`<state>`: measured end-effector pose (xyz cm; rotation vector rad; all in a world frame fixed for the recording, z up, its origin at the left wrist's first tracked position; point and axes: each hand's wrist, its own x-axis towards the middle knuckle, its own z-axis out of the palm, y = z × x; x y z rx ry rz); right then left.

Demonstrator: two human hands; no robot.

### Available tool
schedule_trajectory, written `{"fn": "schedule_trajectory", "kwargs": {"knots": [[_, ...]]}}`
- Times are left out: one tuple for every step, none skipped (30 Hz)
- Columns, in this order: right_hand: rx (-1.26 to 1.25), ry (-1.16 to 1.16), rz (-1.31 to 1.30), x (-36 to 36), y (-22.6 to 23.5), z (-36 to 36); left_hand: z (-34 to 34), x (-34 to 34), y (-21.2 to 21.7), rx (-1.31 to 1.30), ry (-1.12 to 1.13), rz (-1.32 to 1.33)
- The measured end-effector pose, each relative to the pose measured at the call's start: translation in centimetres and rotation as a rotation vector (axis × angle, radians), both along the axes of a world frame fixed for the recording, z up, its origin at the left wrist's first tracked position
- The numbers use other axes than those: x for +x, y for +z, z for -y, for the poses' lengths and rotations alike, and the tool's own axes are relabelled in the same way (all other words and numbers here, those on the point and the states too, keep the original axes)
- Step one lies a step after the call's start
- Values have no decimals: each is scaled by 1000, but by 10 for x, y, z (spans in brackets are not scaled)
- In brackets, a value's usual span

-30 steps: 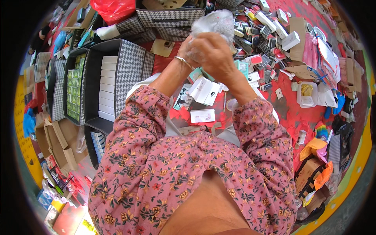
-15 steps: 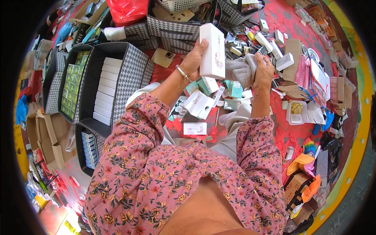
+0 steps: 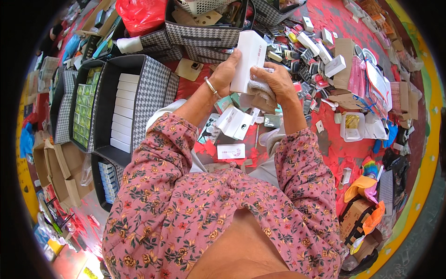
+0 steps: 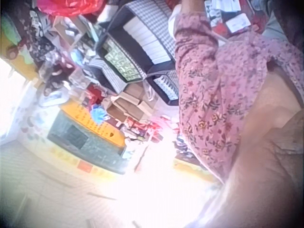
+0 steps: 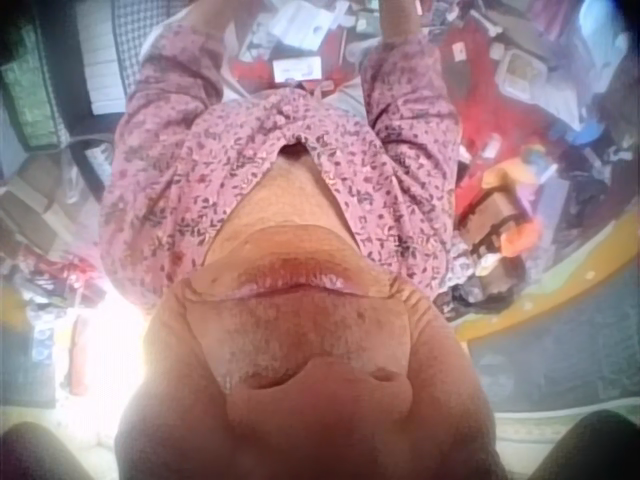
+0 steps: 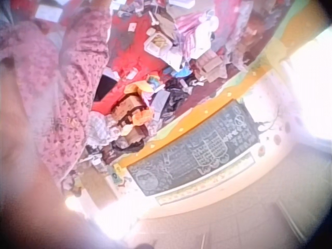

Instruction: The person picks up individual white boxes from a large pile on the floor, wipes each box with a cloth, and places them into a storage bin.

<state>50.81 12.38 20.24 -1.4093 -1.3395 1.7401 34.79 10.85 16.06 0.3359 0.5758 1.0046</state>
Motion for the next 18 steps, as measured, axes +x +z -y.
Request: {"fn": "schedule_trajectory", "kwargs": {"knots": [[-30,-73,-78,0,0,1,1,0,4,-36,-26,44],[-78,-82,-138,3,-5,-1,2,-1,5,18,-36,41],[-126,-88,-200,6,-9,-4,3,-2,7,73,-43,36],[-173,-94,-262,8,-12,-6,5,-2,11,128,-51,32],[-201,-101,-304,12,-13,-8,6,-3,16,215,-77,11],[-202,-103,-299,13,-13,-9,7,-3,18,248,-73,-11],[-203,-105,-293,14,-14,-11,7,-3,19,282,-69,-34],[-203,-106,-288,15,-14,-12,8,-2,20,316,-63,-57],[-200,-104,-255,13,-13,-12,5,-4,12,255,-22,-54],[-102,-70,-119,13,-12,-14,4,-4,9,236,-15,-75],[-1,-36,16,16,-12,-13,5,-1,7,216,-5,-96],[114,-1,137,17,-15,-18,0,0,3,208,10,-130],[113,-60,78,18,-28,-21,-5,1,-10,206,-13,-177],[133,-57,45,19,-31,-23,-7,2,-16,202,-45,-230],[93,-54,10,15,-26,-21,-7,1,-24,209,-51,-268],[58,-55,-14,14,-19,-19,-5,2,-17,228,-44,-322],[-1,-36,-47,13,-16,-18,-1,1,-10,290,-52,-319],[-53,-7,-82,12,-15,-18,-1,-1,-8,387,-109,-415]]}}
